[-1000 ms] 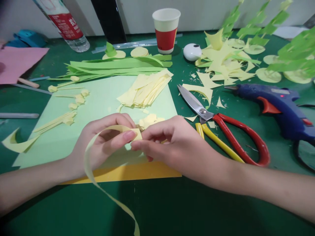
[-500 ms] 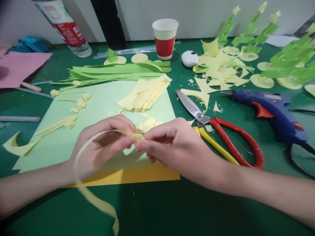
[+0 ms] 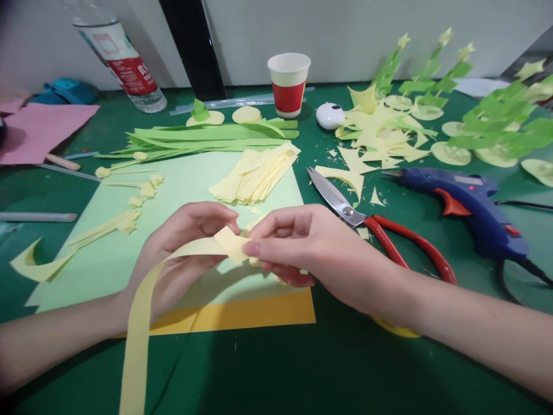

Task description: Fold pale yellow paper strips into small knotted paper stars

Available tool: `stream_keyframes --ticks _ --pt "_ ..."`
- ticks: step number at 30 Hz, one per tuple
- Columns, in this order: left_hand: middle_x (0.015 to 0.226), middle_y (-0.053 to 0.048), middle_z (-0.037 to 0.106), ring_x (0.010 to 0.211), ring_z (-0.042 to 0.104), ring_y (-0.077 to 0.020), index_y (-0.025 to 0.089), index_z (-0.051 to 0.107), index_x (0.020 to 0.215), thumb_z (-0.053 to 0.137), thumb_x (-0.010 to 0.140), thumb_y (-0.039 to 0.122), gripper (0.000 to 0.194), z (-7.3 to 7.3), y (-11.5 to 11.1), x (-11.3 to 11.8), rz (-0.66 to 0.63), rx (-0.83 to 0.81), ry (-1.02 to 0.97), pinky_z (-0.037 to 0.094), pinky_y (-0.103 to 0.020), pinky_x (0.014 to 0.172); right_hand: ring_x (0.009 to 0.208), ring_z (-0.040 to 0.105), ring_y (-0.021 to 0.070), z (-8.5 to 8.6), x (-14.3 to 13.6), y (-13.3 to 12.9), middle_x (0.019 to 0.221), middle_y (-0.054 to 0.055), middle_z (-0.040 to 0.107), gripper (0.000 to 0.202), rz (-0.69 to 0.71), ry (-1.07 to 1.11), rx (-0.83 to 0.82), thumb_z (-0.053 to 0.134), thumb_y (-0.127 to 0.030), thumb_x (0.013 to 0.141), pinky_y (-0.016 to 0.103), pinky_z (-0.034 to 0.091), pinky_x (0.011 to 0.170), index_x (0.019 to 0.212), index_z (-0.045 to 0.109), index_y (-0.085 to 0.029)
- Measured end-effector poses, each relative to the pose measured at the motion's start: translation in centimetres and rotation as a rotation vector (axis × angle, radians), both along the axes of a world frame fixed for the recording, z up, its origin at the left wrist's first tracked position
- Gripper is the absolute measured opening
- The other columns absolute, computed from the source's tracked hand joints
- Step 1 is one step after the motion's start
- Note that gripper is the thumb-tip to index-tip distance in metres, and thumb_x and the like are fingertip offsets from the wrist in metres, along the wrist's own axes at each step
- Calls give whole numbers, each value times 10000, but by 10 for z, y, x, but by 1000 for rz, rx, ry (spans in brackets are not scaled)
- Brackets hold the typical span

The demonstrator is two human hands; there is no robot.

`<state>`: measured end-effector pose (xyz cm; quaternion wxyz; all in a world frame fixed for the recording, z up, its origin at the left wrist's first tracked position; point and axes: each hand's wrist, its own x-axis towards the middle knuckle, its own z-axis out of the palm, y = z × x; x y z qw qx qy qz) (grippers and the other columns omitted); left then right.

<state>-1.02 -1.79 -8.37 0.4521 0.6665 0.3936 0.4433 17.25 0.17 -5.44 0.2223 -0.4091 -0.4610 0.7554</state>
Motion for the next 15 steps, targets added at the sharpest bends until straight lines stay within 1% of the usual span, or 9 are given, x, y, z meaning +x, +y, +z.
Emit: stream_keyframes --ticks 2,4,6,8,10,12,15 --pt "843 6 643 779 625 -145 208 592 827 617 781 109 113 2 1 1 -25 -43 13 511 -235 700 399 390 17 0 -1 -3 472 -53 503 139 -60 -38 66 674 -149 714 110 272 345 589 615 -158" --pt "816 -4 645 788 626 -160 190 594 746 607 777 118 80 4 2 3 -60 -56 38 512 -255 732 399 444 18 1 -1 -6 510 -42 562 112 -102 -32 125 681 -137 708 96 339 350 608 639 -161" --pt "829 -13 642 798 620 -168 184 600 746 600 776 133 58 6 1 3 -58 -68 54 506 -273 758 403 493 31 1 -2 -8 522 -41 589 92 -139 5 161 705 -135 685 90 390 348 616 651 -164" --pt "865 -25 638 802 613 -173 181 613 791 591 780 154 37 8 0 3 -56 -72 47 504 -281 753 412 532 45 1 -2 -9 528 -39 607 88 -171 26 171 726 -131 663 87 423 342 622 655 -164" --pt "865 -25 634 782 607 -171 181 630 804 604 774 176 40 8 -2 2 -56 -85 30 502 -277 733 416 557 50 1 -4 -10 525 -39 614 96 -175 15 181 736 -130 656 80 444 348 621 652 -162" --pt "835 -9 632 775 599 -160 191 643 758 620 767 183 26 9 -3 2 -31 -97 13 495 -265 732 433 586 60 1 -5 -10 534 -33 625 100 -165 0 193 741 -143 657 80 464 360 626 647 -161" --pt "756 21 628 746 591 -137 207 643 684 604 780 174 108 8 -3 4 29 -112 28 481 -243 725 453 607 81 0 -8 -11 530 -23 628 120 -136 -32 204 759 -167 637 90 482 358 633 640 -156"
